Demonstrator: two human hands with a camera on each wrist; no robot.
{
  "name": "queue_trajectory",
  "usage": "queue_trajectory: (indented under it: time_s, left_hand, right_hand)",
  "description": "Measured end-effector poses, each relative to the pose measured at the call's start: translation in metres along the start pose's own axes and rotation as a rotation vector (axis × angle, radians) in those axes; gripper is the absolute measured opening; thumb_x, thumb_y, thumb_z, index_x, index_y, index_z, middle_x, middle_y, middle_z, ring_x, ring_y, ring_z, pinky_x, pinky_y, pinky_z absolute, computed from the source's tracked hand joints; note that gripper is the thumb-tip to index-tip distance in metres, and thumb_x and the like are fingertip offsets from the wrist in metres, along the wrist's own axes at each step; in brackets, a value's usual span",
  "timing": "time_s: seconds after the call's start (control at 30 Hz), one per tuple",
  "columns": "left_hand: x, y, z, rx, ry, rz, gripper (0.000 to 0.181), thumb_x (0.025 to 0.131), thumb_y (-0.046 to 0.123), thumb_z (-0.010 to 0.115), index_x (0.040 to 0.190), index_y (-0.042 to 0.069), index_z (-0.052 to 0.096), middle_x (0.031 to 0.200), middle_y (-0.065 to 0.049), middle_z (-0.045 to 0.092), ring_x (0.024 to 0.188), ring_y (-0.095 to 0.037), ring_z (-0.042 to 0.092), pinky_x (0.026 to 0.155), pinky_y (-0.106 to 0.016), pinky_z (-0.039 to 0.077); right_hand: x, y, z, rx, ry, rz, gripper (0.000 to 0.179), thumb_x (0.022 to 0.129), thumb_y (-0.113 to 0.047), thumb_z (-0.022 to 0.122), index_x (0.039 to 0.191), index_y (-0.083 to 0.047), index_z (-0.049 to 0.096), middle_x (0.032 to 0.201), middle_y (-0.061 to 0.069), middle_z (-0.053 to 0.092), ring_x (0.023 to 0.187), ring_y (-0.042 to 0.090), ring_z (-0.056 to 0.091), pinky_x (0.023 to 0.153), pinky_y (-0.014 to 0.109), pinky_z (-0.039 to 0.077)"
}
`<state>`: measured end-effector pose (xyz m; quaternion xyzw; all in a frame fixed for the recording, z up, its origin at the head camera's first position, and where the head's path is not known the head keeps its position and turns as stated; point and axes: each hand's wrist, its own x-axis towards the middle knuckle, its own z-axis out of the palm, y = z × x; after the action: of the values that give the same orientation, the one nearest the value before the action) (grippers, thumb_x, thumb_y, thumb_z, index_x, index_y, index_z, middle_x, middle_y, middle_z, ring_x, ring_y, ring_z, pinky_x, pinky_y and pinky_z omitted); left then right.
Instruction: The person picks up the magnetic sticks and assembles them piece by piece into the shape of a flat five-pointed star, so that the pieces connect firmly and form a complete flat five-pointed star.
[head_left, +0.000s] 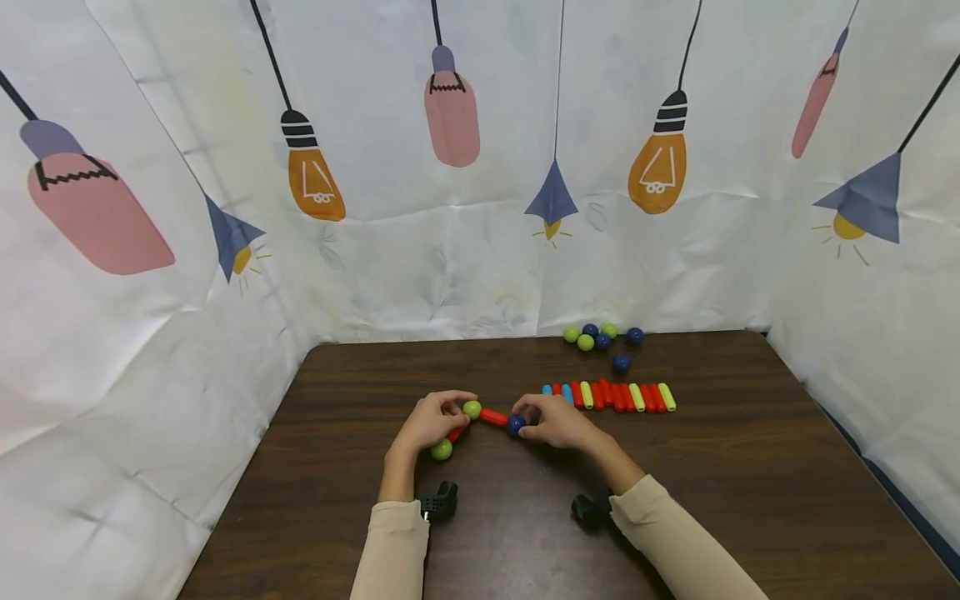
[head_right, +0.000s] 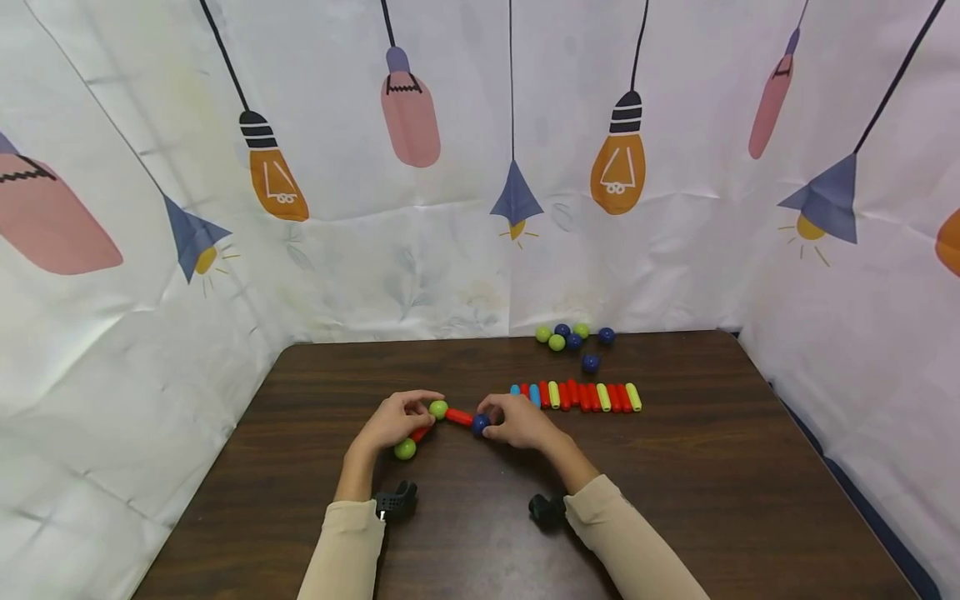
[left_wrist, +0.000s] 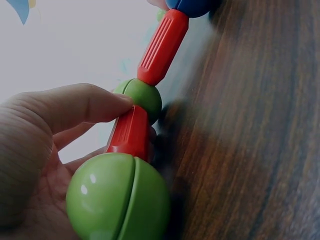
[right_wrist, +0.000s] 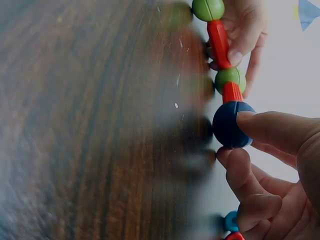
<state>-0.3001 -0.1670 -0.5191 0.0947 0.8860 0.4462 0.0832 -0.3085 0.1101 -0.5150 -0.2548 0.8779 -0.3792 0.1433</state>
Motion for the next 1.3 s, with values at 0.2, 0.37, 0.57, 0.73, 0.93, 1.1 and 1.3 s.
queue_trajectory:
  time_s: [0.2,0.37,0.57,0.73,0.93,1.1,1.3]
  left_hand:
    - [-0.001,0.000,-0.001,-0.001,0.008,-0.006,0.038,0.093,0.012,0.073,0.129,0.022,0.072,0.090,0.000,0.073,0.075,-0.015,0.062,0.071,-0.032,0.049]
    - [-0.001,0.000,0.001,0.003,0.005,0.011,0.037,0.093,0.013,0.073,0.129,0.020,0.071,0.091,0.000,0.073,0.076,-0.014,0.062,0.071,-0.032,0.050]
    - [-0.002,0.002,0.002,0.008,0.007,0.005,0.037,0.092,0.013,0.074,0.129,0.020,0.072,0.090,0.001,0.072,0.076,-0.015,0.062,0.072,-0.032,0.049]
    - [-0.002,0.001,0.001,0.009,0.002,-0.001,0.038,0.092,0.014,0.074,0.129,0.022,0.072,0.090,0.001,0.072,0.076,-0.015,0.061,0.072,-0.032,0.049]
    - [-0.002,0.001,0.001,0.009,0.005,-0.002,0.038,0.092,0.015,0.074,0.129,0.022,0.072,0.090,0.002,0.072,0.076,-0.015,0.061,0.072,-0.032,0.049]
    - [-0.002,0.001,0.000,0.005,0.009,-0.005,0.037,0.092,0.015,0.074,0.128,0.023,0.072,0.090,0.001,0.072,0.076,-0.016,0.061,0.072,-0.032,0.049]
    - [-0.002,0.000,0.000,0.009,0.008,-0.004,0.037,0.092,0.015,0.074,0.128,0.023,0.072,0.090,0.001,0.071,0.076,-0.016,0.061,0.071,-0.032,0.048]
  right_hand:
    - [-0.005,0.002,-0.015,0.023,0.028,-0.010,0.029,0.096,-0.018,0.073,0.123,-0.011,0.067,0.101,0.003,0.071,0.066,0.014,0.063,0.062,0.030,0.054]
    - [-0.015,0.027,-0.061,-0.120,0.286,0.059,0.029,0.096,-0.015,0.071,0.123,-0.005,0.068,0.107,0.011,0.070,0.080,0.024,0.064,0.073,0.042,0.054]
    - [-0.041,0.072,-0.116,-0.256,0.332,0.306,0.033,0.097,-0.015,0.067,0.127,-0.003,0.065,0.117,0.024,0.063,0.101,0.039,0.063,0.082,0.054,0.051]
    - [-0.046,0.089,-0.130,-0.253,0.283,0.352,0.032,0.099,-0.018,0.066,0.128,-0.004,0.065,0.121,0.027,0.066,0.102,0.041,0.065,0.079,0.052,0.053]
    - [-0.042,0.096,-0.134,-0.233,0.263,0.369,0.036,0.099,-0.021,0.065,0.131,-0.004,0.063,0.122,0.027,0.066,0.102,0.040,0.065,0.079,0.051,0.053]
    - [-0.038,0.097,-0.135,-0.227,0.235,0.380,0.040,0.100,-0.025,0.064,0.134,-0.003,0.062,0.127,0.027,0.066,0.109,0.042,0.065,0.086,0.054,0.053]
    - [-0.036,0.095,-0.134,-0.227,0.208,0.389,0.047,0.101,-0.031,0.061,0.137,0.000,0.059,0.134,0.030,0.061,0.117,0.048,0.060,0.091,0.058,0.051]
